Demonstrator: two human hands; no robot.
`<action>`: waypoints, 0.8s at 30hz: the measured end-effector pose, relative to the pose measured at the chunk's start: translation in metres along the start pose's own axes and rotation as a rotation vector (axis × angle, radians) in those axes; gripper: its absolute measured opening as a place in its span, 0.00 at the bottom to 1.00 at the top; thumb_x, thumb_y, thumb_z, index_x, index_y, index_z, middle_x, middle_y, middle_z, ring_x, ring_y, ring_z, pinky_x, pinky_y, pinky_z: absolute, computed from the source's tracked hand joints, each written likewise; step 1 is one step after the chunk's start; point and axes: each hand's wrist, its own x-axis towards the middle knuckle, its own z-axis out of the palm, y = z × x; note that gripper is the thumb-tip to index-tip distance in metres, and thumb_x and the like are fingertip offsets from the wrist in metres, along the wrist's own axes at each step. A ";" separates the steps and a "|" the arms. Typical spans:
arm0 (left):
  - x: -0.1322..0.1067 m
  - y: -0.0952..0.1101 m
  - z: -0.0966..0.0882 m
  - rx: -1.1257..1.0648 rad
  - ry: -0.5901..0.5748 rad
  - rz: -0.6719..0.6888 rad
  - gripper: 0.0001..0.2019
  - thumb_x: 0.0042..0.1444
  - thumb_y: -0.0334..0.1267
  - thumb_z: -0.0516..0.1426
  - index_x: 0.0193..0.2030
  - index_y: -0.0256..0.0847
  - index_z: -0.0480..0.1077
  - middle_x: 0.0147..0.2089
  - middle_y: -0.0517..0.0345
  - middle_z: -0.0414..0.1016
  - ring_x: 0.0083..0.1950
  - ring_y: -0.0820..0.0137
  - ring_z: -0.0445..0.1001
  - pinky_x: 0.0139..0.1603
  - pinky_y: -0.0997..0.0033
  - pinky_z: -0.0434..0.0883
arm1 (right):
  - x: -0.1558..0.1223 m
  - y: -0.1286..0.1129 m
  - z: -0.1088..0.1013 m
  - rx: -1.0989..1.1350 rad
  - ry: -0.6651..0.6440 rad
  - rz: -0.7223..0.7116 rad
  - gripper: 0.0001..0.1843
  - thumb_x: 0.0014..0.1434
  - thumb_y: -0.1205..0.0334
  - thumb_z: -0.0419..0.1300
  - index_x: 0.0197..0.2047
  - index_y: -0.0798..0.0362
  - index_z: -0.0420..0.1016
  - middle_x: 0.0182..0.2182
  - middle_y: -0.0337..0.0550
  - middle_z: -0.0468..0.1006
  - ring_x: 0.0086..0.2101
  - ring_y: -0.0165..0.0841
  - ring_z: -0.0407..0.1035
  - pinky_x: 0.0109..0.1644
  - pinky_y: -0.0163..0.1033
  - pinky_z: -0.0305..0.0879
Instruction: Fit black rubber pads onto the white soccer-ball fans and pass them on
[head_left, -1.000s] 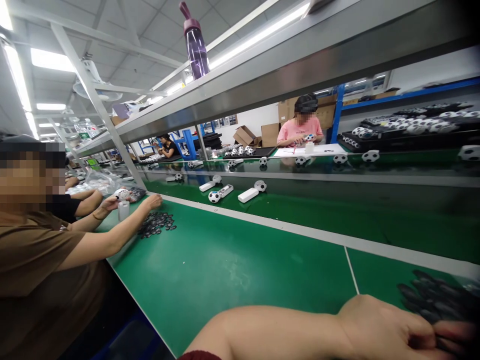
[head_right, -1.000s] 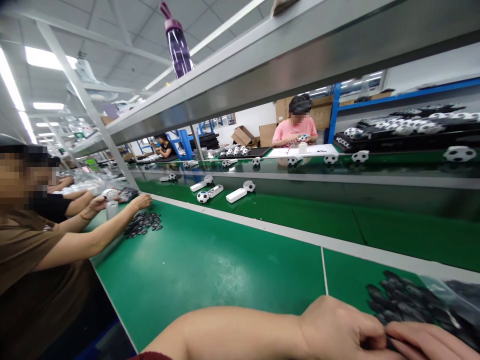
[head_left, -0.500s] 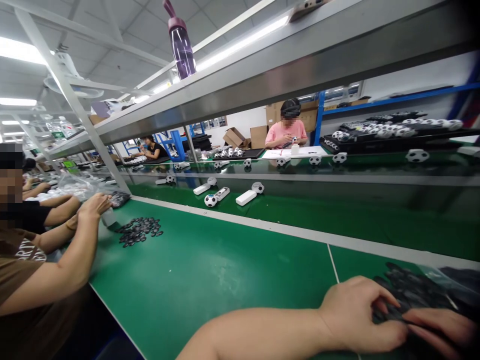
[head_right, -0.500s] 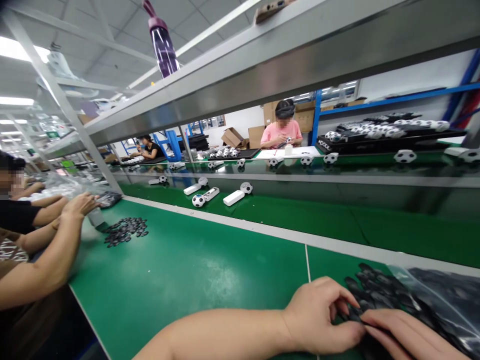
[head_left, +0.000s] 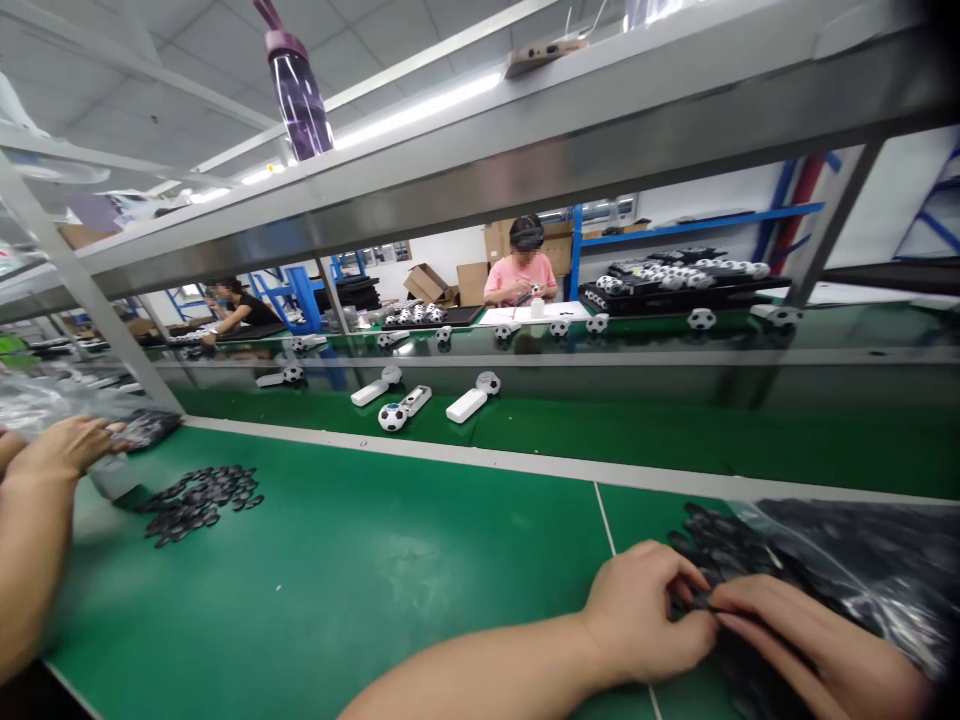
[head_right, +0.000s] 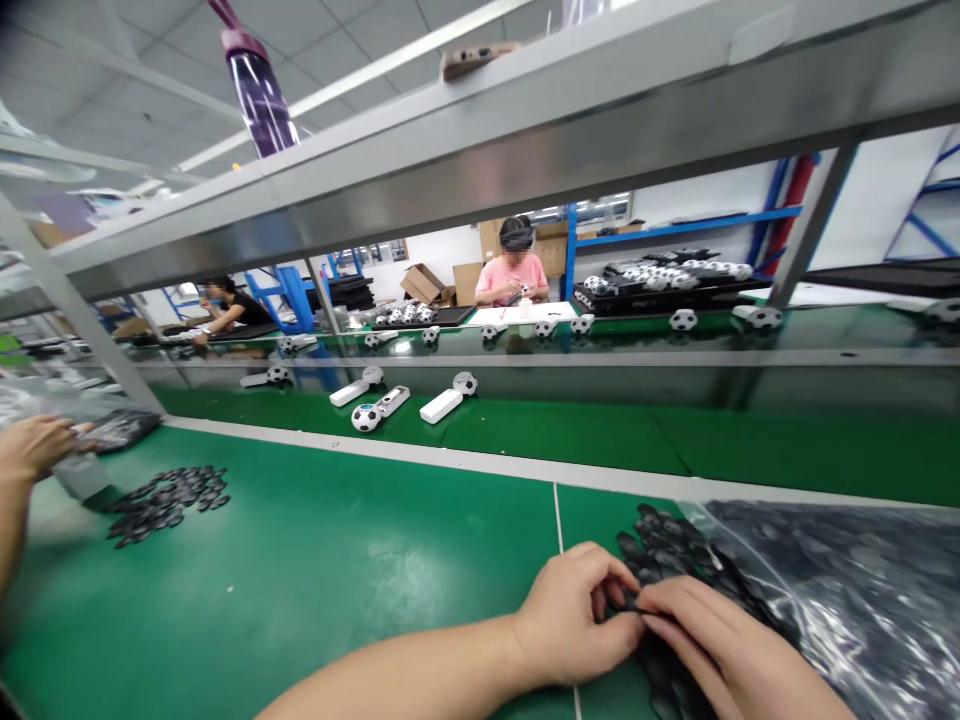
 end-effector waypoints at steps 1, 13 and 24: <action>0.000 0.000 0.000 0.003 -0.003 -0.003 0.11 0.41 0.32 0.59 0.35 0.40 0.69 0.28 0.65 0.65 0.24 0.79 0.59 0.28 0.80 0.64 | 0.001 -0.003 -0.002 -0.015 0.002 0.007 0.09 0.57 0.56 0.54 0.39 0.47 0.73 0.37 0.47 0.77 0.37 0.36 0.73 0.41 0.36 0.73; -0.001 -0.001 0.004 -0.003 -0.005 -0.002 0.11 0.42 0.31 0.57 0.35 0.39 0.69 0.29 0.64 0.63 0.26 0.78 0.60 0.27 0.79 0.61 | 0.019 -0.036 -0.019 -0.052 0.006 0.019 0.10 0.59 0.58 0.52 0.36 0.49 0.74 0.31 0.41 0.76 0.33 0.29 0.73 0.37 0.27 0.70; 0.035 -0.026 -0.133 0.414 0.403 -0.032 0.14 0.51 0.38 0.56 0.45 0.40 0.64 0.44 0.54 0.67 0.42 0.70 0.67 0.41 0.73 0.67 | 0.014 -0.033 -0.021 -0.037 -0.019 0.079 0.08 0.59 0.59 0.53 0.36 0.47 0.73 0.35 0.41 0.76 0.35 0.30 0.73 0.39 0.28 0.71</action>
